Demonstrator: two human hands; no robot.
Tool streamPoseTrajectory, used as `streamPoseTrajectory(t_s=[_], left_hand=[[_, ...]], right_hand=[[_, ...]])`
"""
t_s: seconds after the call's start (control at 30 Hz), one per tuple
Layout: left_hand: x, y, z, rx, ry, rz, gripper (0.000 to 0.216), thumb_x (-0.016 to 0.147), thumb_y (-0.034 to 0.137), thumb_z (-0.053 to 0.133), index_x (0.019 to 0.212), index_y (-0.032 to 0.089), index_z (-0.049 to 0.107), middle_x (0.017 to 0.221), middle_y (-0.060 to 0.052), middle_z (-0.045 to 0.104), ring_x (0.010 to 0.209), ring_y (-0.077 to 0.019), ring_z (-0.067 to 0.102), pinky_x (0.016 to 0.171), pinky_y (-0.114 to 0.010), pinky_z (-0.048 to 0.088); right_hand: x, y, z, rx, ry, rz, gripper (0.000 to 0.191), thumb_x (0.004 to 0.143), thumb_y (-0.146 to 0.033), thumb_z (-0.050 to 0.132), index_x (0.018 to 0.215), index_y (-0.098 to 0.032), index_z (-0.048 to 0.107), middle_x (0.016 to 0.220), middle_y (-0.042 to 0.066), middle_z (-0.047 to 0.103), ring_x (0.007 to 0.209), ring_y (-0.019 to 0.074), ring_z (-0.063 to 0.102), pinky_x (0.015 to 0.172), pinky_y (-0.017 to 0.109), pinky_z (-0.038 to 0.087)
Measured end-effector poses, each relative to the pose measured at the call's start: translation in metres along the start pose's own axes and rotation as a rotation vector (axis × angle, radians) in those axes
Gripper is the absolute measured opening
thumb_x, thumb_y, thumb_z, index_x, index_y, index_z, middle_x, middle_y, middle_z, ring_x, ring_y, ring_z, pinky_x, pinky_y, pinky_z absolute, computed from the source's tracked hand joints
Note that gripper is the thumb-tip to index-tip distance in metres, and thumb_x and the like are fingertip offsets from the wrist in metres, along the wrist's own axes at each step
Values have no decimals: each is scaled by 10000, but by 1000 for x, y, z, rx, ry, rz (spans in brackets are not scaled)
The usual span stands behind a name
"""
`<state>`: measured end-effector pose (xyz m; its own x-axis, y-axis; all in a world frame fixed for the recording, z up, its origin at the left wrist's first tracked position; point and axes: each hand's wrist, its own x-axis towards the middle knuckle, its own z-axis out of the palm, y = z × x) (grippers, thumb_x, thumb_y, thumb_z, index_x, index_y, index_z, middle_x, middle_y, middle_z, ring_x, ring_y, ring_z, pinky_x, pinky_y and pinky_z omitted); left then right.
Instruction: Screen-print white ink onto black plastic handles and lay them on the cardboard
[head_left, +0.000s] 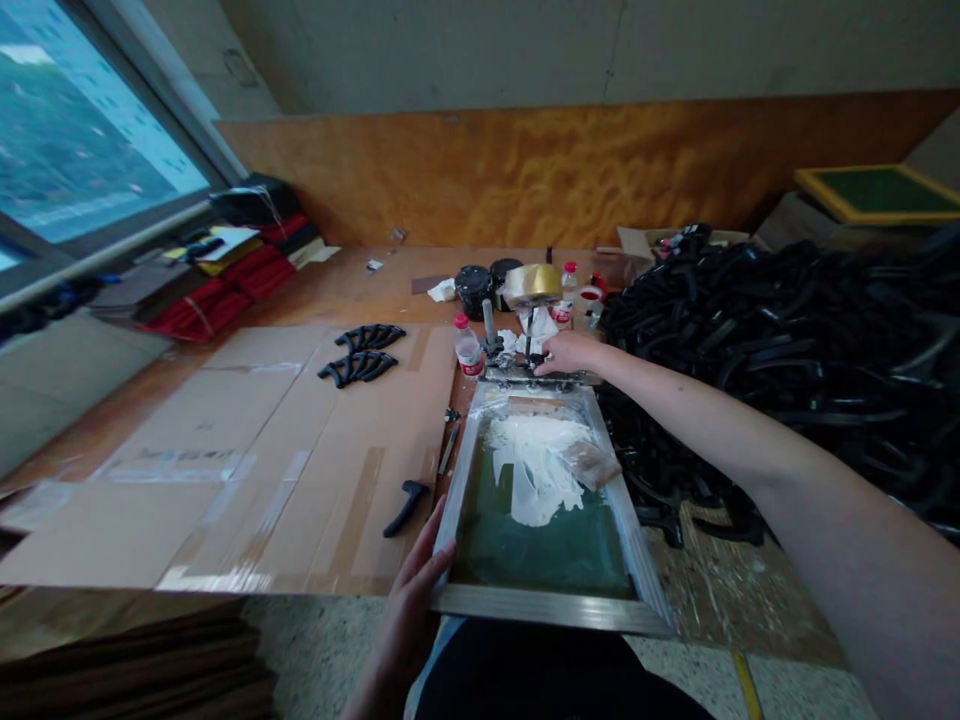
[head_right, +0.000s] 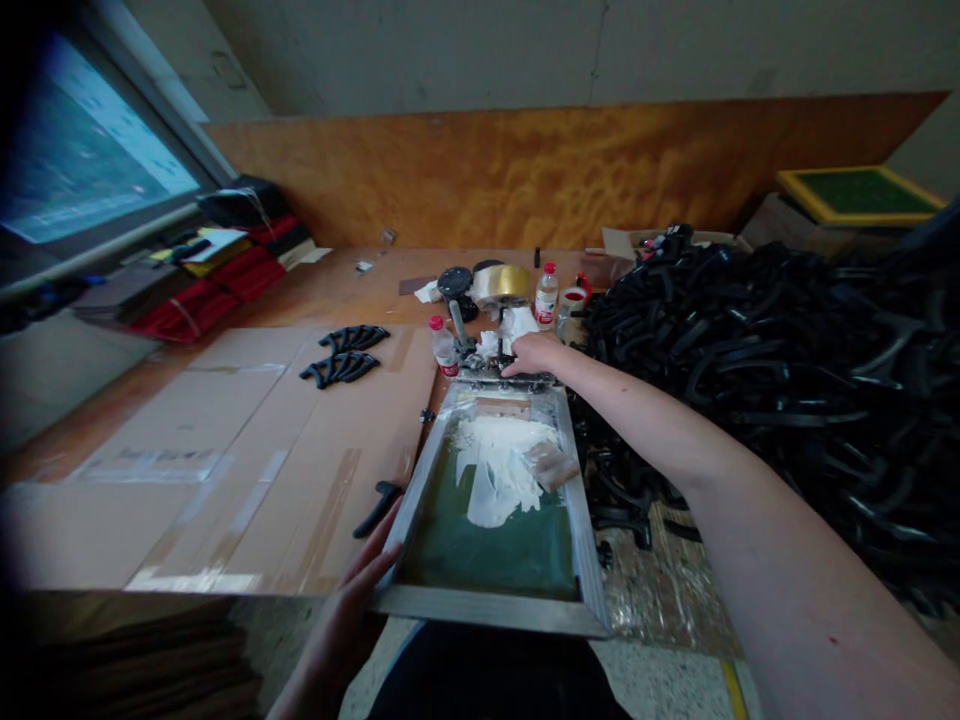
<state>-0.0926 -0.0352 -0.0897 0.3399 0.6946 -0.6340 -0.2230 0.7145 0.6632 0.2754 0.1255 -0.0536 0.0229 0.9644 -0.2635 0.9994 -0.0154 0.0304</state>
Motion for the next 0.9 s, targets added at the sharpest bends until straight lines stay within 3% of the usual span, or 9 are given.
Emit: streamPoseTrajectory(t_s=[0.13,0.27,0.37,0.53,0.63,0.9], left_hand=[[1,8,2,99,16,1,781,745,269,727,1444,300,380,1409,-38,530,1166,-273,601,865,-293,547],[1,9,1,195,-37,17,898,705,244,758,1479,286,304,1387,-95,543,936,-260,691,631,-260,566],[2,9,-1,230,-73,32,953,669,195,763,1486,290,282,1367,-99,555,912,-242,687,610,-242,555],[1,10,-2,250,-80,11,1004,664,156,722,1505,307,194,1333,-100,577,818,-201,685,579,-234,536],[-1,13,-2,278,-107,-18,1012,685,168,698,1511,321,134,1323,-108,580,678,-154,664,509,-224,500],[-1,14,-3,290,-144,34,992,670,170,694,1511,289,181,1232,-112,628,730,-180,662,517,-219,493]], right_hand=[[-3,9,10,-22,-31,95,458,736,-508,688,1012,-148,748,1035,183,715,969,349,654,753,374,486],[-2,17,18,78,-26,-9,225,724,-212,674,927,-205,772,947,94,745,928,284,666,765,315,468],[-2,22,21,134,-26,-78,282,705,-110,628,907,-245,772,949,23,749,916,222,663,756,255,455],[-4,29,23,195,14,-93,403,716,-200,678,1118,-221,699,1091,31,716,959,208,645,757,243,454],[-6,29,25,219,35,-101,357,743,-212,663,1097,-196,705,1069,49,721,954,212,647,769,250,449],[-6,24,31,231,75,-93,306,885,-283,508,1082,-169,712,1078,74,721,954,206,648,789,258,442]])
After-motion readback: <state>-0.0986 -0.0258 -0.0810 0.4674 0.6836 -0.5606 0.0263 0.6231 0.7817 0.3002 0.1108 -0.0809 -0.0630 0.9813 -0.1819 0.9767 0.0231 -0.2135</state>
